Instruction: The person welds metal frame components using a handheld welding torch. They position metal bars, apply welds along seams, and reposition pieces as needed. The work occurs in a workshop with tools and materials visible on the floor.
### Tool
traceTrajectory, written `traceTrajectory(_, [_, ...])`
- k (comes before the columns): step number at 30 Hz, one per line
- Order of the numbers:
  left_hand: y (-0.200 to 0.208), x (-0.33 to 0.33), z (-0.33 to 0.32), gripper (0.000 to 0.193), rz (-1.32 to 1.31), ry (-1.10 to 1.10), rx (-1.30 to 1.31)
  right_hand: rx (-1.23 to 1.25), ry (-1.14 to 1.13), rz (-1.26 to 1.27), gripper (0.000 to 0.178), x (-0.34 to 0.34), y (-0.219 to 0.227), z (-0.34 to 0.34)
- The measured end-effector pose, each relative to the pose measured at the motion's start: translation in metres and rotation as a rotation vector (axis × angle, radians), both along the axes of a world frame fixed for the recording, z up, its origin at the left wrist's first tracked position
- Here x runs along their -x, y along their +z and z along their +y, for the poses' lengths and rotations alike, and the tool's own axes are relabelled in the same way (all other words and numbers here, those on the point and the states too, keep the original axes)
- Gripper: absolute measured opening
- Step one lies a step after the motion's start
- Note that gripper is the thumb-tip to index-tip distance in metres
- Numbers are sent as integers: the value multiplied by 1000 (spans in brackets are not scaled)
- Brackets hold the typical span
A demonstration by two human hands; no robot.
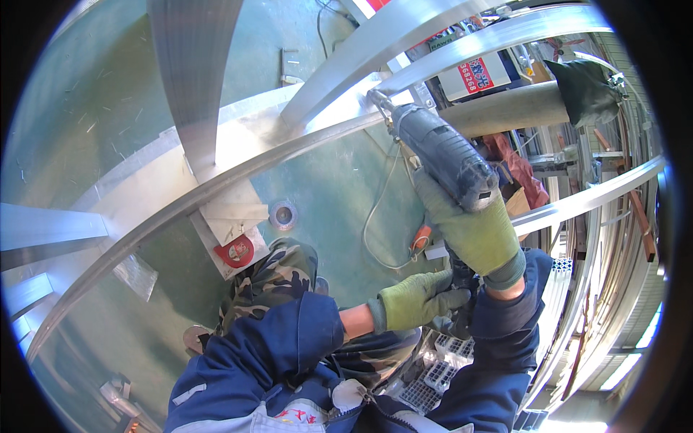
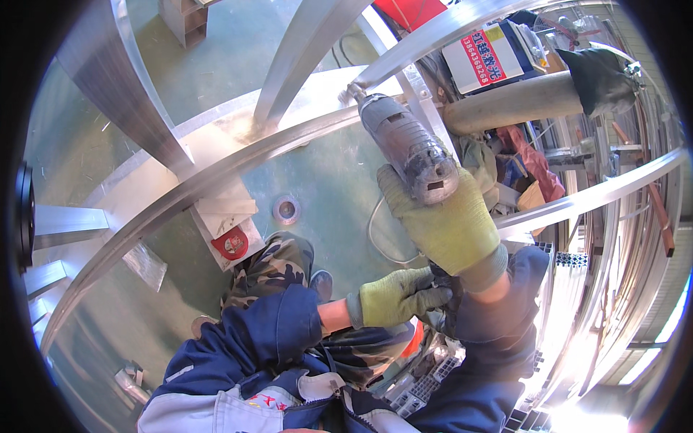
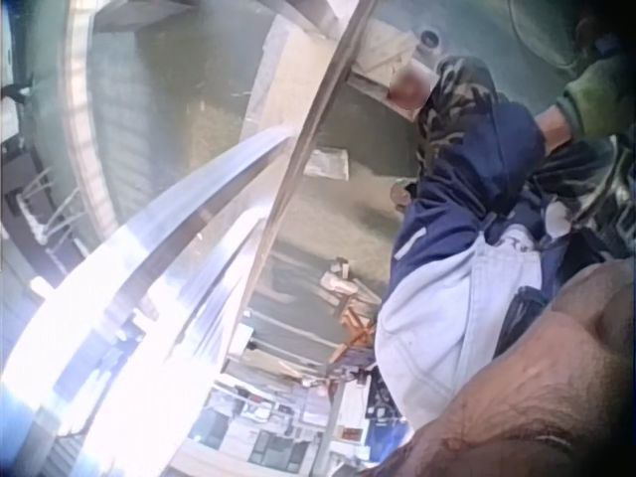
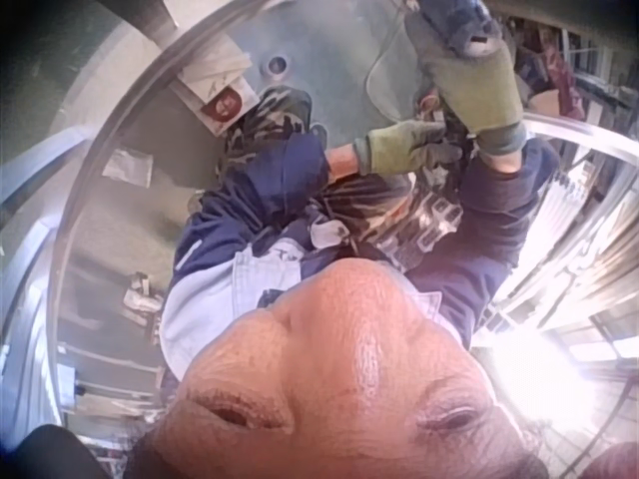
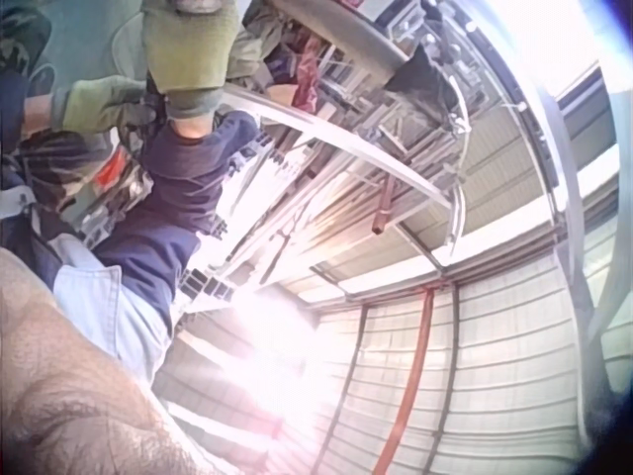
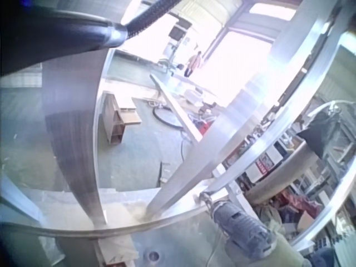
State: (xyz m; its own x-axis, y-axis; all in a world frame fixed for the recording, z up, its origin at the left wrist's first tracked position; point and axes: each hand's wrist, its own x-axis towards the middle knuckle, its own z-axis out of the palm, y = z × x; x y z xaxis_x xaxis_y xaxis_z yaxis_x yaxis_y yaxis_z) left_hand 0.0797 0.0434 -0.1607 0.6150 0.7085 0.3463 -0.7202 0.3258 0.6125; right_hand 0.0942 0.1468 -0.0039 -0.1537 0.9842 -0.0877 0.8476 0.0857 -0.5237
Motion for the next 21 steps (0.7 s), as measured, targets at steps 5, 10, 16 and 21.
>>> traceTrajectory(5, [1,3,2,40,-2,-46,1,-43,32,-66,36,-1,-2,0])
traceTrajectory(10, [-2,-1,0,40,11,-26,8,-61,50,-49,35,-1,-2,-1])
traceTrajectory(16, [1,-1,-3,38,-46,-79,50,-82,76,-143,35,-2,1,-9])
traceTrajectory(21, [-1,-2,-1,39,19,29,-76,-18,-18,-29,34,-2,-2,-10])
